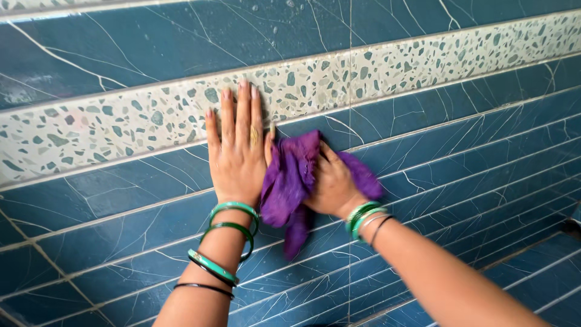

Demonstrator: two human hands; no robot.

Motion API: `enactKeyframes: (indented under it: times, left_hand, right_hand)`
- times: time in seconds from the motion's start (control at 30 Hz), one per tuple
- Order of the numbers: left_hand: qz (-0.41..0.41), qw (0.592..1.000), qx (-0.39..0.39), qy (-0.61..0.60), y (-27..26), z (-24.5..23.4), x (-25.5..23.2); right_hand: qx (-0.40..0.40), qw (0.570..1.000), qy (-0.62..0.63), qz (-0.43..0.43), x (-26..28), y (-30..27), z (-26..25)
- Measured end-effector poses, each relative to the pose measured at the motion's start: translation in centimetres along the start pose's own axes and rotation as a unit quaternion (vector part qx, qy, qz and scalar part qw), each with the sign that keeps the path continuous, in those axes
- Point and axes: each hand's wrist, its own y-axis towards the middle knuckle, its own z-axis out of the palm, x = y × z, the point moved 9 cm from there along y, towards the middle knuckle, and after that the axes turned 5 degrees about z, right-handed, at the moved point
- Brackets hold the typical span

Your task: The person wipes wall tiles with a purple cloth, repeatedly rinsing and wringing the cloth in a bucket of water.

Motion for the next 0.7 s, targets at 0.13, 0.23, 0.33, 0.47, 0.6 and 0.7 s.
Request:
enactKeyframes:
  times: [0.13,0.23,0.33,0.47,0.6,0.7]
  left_hand:
    - [-0.010,1.000,0.023,0.005,-2.5,1.4,-0.9]
    - [-0.019,0.999,0.030,0.017,-2.9,1.9,-1.2]
    - [-0.028,0.998,0.040,0.030,-3.1,2.2,-1.5]
    - [-0.029,0.998,0.048,0.037,-3.2,2.4,-1.7]
    - [-0.032,0.997,0.059,0.025,-3.9,3.0,-2.1]
    - [-0.029,0.998,0.061,0.014,-4.8,3.9,-3.2]
  right_hand:
    - [0.091,0.994,0.009,-0.055,-6.3,-4.0,-0.8]
    - [0.028,0.992,-0.051,0.111,-12.5,-8.7,-3.2]
    - [-0.014,0.930,-0.298,0.213,-16.1,-16.8,-2.7]
    - [-0.148,0.825,-0.137,0.528,-23.0,-30.0,1.6]
    - [-0.208,0.669,-0.131,0.701,-18.6,-37.5,4.6]
    - [-0.163,0.627,-0.054,0.760,-10.1,-33.5,7.1]
